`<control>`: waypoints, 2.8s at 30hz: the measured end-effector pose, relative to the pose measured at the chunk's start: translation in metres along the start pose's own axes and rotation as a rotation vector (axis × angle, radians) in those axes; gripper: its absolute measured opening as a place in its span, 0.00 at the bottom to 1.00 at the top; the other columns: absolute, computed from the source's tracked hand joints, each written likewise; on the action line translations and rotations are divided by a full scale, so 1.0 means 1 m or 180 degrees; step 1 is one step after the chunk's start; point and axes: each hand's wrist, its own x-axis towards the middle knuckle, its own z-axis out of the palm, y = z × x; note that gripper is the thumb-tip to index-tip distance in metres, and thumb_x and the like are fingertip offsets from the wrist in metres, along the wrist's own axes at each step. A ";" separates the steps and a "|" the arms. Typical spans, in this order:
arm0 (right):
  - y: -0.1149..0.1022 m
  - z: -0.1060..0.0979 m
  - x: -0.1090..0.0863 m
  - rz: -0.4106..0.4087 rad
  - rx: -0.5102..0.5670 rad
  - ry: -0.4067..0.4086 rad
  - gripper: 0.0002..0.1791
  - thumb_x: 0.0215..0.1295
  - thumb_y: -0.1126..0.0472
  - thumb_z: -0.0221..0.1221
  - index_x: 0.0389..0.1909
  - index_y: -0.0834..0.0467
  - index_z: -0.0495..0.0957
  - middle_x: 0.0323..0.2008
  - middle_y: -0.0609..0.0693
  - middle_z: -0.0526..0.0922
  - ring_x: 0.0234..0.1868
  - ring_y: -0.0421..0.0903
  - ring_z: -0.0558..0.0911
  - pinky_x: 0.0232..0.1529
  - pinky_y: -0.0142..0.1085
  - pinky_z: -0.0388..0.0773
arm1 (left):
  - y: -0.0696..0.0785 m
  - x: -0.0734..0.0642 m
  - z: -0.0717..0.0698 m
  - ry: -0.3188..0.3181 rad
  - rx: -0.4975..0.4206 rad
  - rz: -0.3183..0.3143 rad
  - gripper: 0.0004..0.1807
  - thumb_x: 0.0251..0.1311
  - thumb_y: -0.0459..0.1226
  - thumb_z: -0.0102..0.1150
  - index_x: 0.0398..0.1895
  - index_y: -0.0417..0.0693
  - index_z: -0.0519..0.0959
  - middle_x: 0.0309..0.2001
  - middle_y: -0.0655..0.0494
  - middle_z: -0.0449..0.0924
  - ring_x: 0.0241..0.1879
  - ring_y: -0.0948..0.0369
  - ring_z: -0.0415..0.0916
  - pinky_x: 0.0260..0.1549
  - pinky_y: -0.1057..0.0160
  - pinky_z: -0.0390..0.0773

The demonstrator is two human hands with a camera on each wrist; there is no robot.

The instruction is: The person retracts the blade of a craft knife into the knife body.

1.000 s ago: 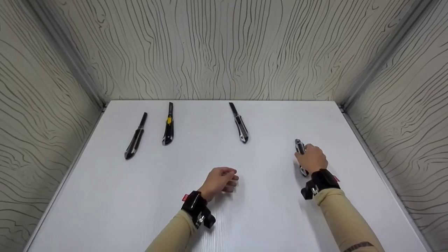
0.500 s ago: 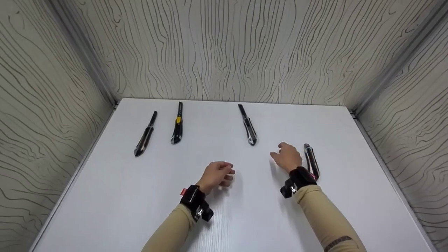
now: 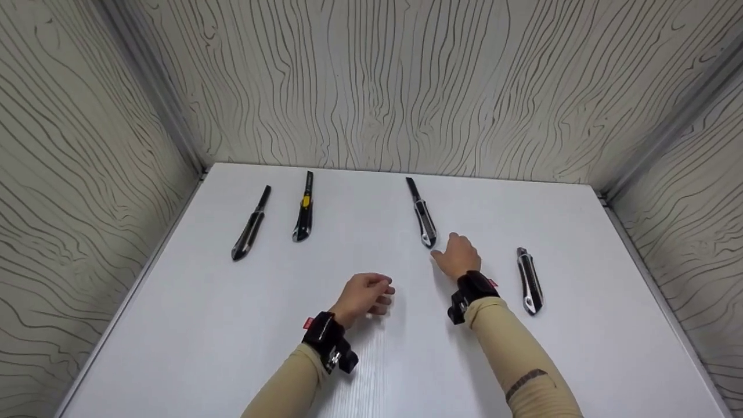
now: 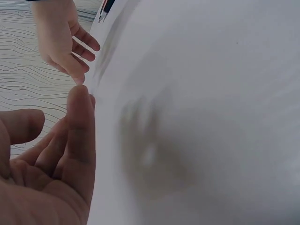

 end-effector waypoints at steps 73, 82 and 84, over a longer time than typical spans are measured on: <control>-0.030 0.003 -0.020 -0.0119 0.0601 0.0341 0.16 0.49 0.58 0.63 0.37 0.63 0.79 0.30 0.54 0.77 0.28 0.50 0.75 0.24 0.36 0.68 | 0.008 0.018 0.011 0.0045 -0.0012 0.0114 0.17 0.70 0.36 0.50 0.56 0.36 0.77 0.48 0.37 0.83 0.38 0.55 0.84 0.30 0.65 0.85; -0.036 -0.004 -0.055 -0.0328 0.0605 0.0468 0.12 0.48 0.58 0.64 0.32 0.59 0.78 0.28 0.54 0.78 0.27 0.49 0.75 0.24 0.37 0.69 | 0.018 0.024 0.030 0.0213 -0.0145 0.0170 0.17 0.67 0.35 0.53 0.55 0.37 0.78 0.48 0.37 0.83 0.41 0.50 0.84 0.34 0.58 0.87; -0.038 -0.004 -0.059 -0.0356 0.0615 0.0472 0.12 0.49 0.57 0.64 0.33 0.59 0.79 0.29 0.54 0.78 0.27 0.49 0.76 0.25 0.38 0.70 | 0.019 0.026 0.032 0.0245 -0.0211 0.0164 0.17 0.68 0.35 0.53 0.56 0.36 0.77 0.48 0.38 0.84 0.42 0.49 0.84 0.34 0.58 0.87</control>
